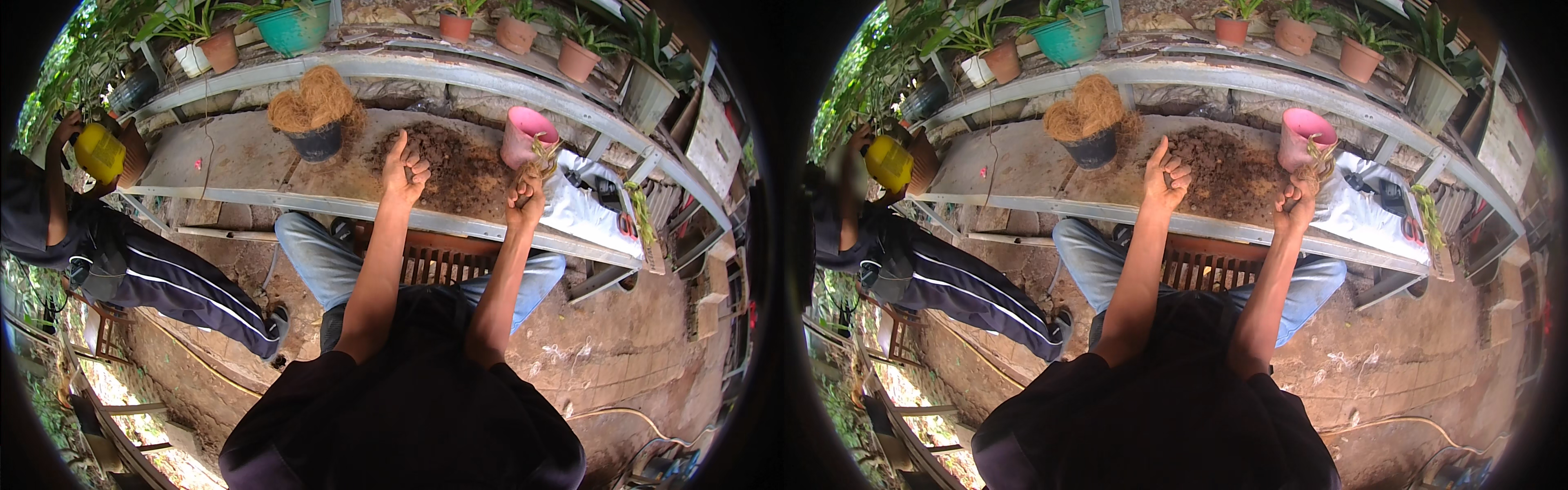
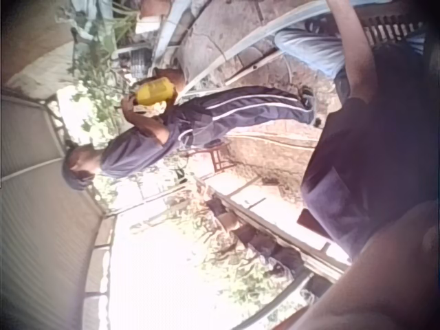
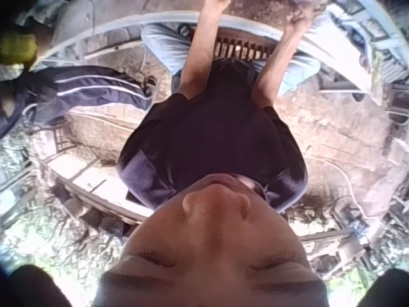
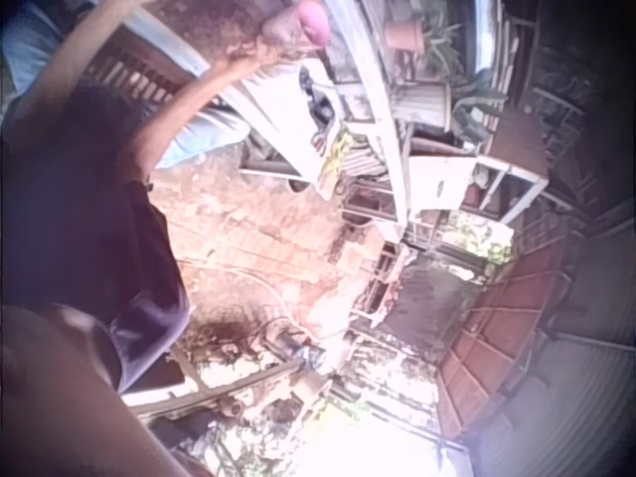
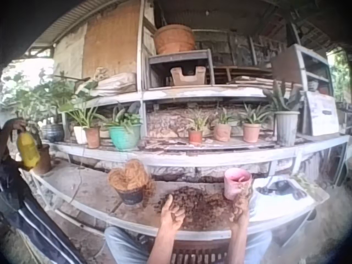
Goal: The person sits at a workbench and repeatedly forms small balls of soil or compost by hand. They then pick up a small plant cutting and wrap its roots with the soil balls, preparing it for planting.
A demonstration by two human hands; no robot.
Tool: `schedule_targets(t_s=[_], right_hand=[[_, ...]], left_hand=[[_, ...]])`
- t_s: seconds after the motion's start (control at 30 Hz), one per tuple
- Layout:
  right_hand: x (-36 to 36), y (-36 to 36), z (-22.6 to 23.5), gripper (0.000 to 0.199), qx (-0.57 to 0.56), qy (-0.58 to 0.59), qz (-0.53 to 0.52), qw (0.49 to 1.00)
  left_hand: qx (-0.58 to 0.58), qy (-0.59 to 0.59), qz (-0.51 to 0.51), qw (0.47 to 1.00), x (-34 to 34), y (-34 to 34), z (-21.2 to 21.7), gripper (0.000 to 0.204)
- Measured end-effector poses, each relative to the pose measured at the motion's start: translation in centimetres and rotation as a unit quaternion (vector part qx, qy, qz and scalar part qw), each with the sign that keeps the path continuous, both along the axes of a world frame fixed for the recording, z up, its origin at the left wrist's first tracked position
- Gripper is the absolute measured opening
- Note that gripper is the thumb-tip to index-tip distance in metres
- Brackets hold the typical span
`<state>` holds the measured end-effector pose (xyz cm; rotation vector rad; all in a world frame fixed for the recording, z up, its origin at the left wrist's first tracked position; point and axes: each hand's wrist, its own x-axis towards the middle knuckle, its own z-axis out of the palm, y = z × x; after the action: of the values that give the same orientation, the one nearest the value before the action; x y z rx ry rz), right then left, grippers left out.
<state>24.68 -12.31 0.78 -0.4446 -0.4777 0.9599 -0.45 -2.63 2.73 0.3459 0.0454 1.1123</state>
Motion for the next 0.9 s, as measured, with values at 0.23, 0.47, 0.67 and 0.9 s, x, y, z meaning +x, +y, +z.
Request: schedule_targets(t_s=[0.23, 0.47, 0.67, 0.9], right_hand=[[-4.7, -0.7, 5.0, 0.019, -0.019, 0.005, -0.071, 0.997], [-2.4, -0.2, 2.3, 0.024, -0.02, 0.033, -0.005, 0.999], [-3.2, 0.3, 2.4, 0.029, -0.031, 0.123, -0.028, 0.991], [-0.2, 0.9, -0.6, 0.031, 0.069, 0.034, 0.117, 0.99]], left_hand=[[-0.121, -0.003, 0.077, 0.99, 1.2, -2.0, 3.2, 0.024], [-0.059, 0.04, 0.026, 0.997, -0.2, -0.3, 0.5, 0.024], [-0.15, 0.016, 0.065, 0.986, 0.2, -1.4, 2.0, 0.034], [-0.07, -0.023, -0.004, 0.997, -0.3, 0.2, -0.4, 0.038]])
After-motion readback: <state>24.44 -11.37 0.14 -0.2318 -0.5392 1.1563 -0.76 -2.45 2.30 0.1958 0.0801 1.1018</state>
